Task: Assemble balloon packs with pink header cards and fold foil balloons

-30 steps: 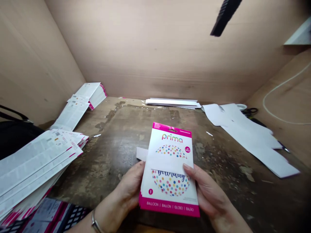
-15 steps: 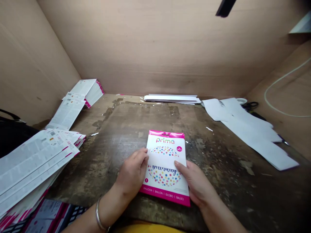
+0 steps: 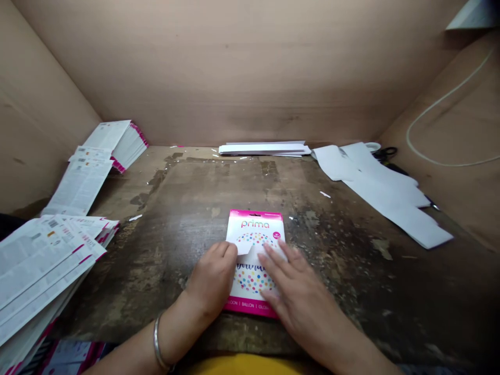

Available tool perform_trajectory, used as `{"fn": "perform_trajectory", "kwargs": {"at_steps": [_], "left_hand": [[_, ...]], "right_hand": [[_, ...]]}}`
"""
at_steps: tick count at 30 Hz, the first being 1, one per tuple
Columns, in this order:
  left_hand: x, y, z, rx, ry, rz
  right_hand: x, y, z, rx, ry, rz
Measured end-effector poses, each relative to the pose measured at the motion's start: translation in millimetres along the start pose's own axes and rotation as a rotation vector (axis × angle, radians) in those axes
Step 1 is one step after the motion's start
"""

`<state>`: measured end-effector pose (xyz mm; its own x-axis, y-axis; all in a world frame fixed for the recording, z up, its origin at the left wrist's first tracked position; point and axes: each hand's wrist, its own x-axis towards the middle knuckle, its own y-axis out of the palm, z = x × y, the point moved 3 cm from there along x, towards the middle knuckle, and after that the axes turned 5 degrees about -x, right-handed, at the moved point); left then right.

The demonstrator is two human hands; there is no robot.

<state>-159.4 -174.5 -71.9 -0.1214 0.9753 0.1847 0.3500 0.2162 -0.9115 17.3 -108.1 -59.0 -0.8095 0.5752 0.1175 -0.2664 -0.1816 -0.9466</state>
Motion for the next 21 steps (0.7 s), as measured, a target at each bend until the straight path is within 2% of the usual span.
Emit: {"fn": "perform_trajectory", "kwargs": {"at_steps": [2, 5, 11, 14, 18, 21], "left_hand": [[-2, -2.1, 3, -0.089, -0.018, -0.097], [-3, -3.8, 7, -0.213, -0.049, -0.208], [-2, -1.9, 8, -0.189, -0.063, -0.189], [-1, -1.6, 6, -0.123, -0.042, -0.171], [-2, -0.7, 5, -0.049, -0.035, -0.151], [-2, -0.4, 5, -0.017, -0.035, -0.127]], "right_hand": [[0, 10, 9, -0.026, -0.054, 0.088], [6, 21, 22, -0.053, -0.045, 0.127], [29, 26, 50, 0.032, -0.120, 0.178], [35, 19, 46, 0.080, -0.133, 0.213], [25, 3, 27, 0.126, -0.256, 0.295], [9, -3, 11, 0.046, -0.201, 0.261]]}}
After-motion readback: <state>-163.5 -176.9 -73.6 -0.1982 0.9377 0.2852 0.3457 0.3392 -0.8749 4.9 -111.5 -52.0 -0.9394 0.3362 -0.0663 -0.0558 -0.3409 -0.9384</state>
